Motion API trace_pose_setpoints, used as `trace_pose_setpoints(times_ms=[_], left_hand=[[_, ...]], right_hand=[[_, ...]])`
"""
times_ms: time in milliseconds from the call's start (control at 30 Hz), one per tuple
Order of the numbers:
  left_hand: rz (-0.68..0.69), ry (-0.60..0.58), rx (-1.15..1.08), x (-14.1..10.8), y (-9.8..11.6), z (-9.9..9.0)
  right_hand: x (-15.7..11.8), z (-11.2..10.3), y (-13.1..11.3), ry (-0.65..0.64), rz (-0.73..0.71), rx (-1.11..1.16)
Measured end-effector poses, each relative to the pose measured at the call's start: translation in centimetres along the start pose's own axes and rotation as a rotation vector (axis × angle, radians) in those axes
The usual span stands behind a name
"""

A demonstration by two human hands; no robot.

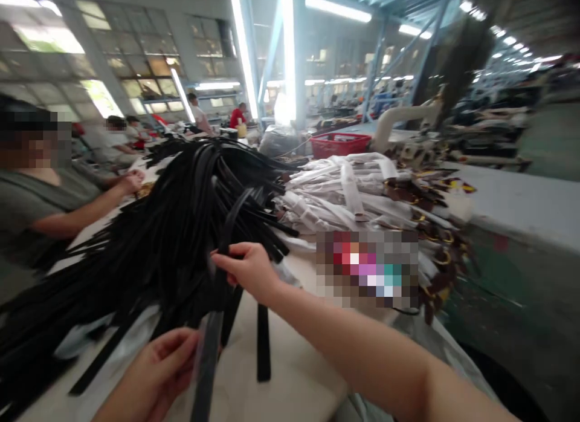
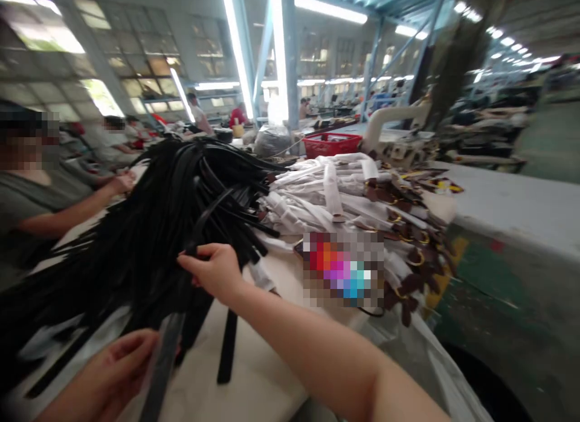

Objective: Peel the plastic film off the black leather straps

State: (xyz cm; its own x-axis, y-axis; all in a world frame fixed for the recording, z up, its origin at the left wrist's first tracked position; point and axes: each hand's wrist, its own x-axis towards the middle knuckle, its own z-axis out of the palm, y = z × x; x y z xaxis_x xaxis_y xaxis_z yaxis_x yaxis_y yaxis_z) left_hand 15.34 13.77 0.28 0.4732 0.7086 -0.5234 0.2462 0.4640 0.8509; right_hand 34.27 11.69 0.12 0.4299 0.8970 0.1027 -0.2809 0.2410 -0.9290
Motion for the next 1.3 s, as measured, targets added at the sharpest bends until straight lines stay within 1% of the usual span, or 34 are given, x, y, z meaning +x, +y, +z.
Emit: trace_pose_setpoints(times_ms=[100,200,300,400,467,500,567,633,700,767,833,933,1033,1100,1167,1233,1300], left_hand=[[0.041,-0.067,0.017,-0.9,0.0,-0.1],[0.119,-0.051,0.036,-1.0,-0.4,0.4],[0.203,-0.01,0.046,-0.7,-0.9,0.6],[0.311,0.046,0.022,-0.4,-1.0,0.3],[0.343,0.073,0.016,-0.4,-0.9,0.0],[0.342,0.079,0.021,-0.5,-0.9,-0.1],[0.321,0.073,0.047,-0.7,-0.8,-0.1],[0.294,0.05,0.08,-1.0,-0.8,0.1],[0.282,0.02,0.104,-1.1,-0.8,0.4],[0.291,0.013,0.109,-1.1,-0.8,0.6],[0.328,0.047,0.094,-0.9,-0.8,0.5],[0.391,0.118,0.075,-0.6,-0.9,0.1],[0.434,0.176,0.089,-0.3,-1.0,-0.3],[0.463,0.212,0.115,-0.2,-1.0,-0.5],[0.489,0.236,0.164,-0.4,-0.9,-0.5],[0.513,0.256,0.231,-0.5,-0.8,-0.5],[0.528,0.265,0.296,-0.7,-0.8,-0.4]], right_hand=[[0.1,-0.2,-0.1,-0.013,-0.028,-0.049],[-0.3,-0.1,0.1,-0.011,-0.011,-0.075],[-1.5,0.8,0.7,-0.024,0.007,-0.071],[-3.5,2.2,1.7,-0.148,0.076,-0.05],[-4.5,2.9,2.0,-0.246,0.125,-0.017],[-4.6,2.9,2.0,-0.269,0.145,0.008],[-4.1,2.4,1.7,-0.253,0.18,0.096],[-2.9,1.5,1.1,-0.205,0.211,0.209],[-1.8,0.6,0.7,-0.155,0.209,0.269],[-1.5,0.4,0.6,-0.126,0.179,0.214],[-2.1,0.9,0.9,-0.128,0.151,0.102],[-3.7,2.4,1.9,-0.209,0.168,-0.023],[-4.9,3.4,3.1,-0.28,0.16,-0.034],[-5.0,3.7,3.4,-0.299,0.165,-0.047],[-4.8,3.5,3.2,-0.311,0.2,-0.069],[-4.2,3.0,2.6,-0.269,0.208,-0.073],[-3.5,2.4,1.9,-0.166,0.157,-0.054]])
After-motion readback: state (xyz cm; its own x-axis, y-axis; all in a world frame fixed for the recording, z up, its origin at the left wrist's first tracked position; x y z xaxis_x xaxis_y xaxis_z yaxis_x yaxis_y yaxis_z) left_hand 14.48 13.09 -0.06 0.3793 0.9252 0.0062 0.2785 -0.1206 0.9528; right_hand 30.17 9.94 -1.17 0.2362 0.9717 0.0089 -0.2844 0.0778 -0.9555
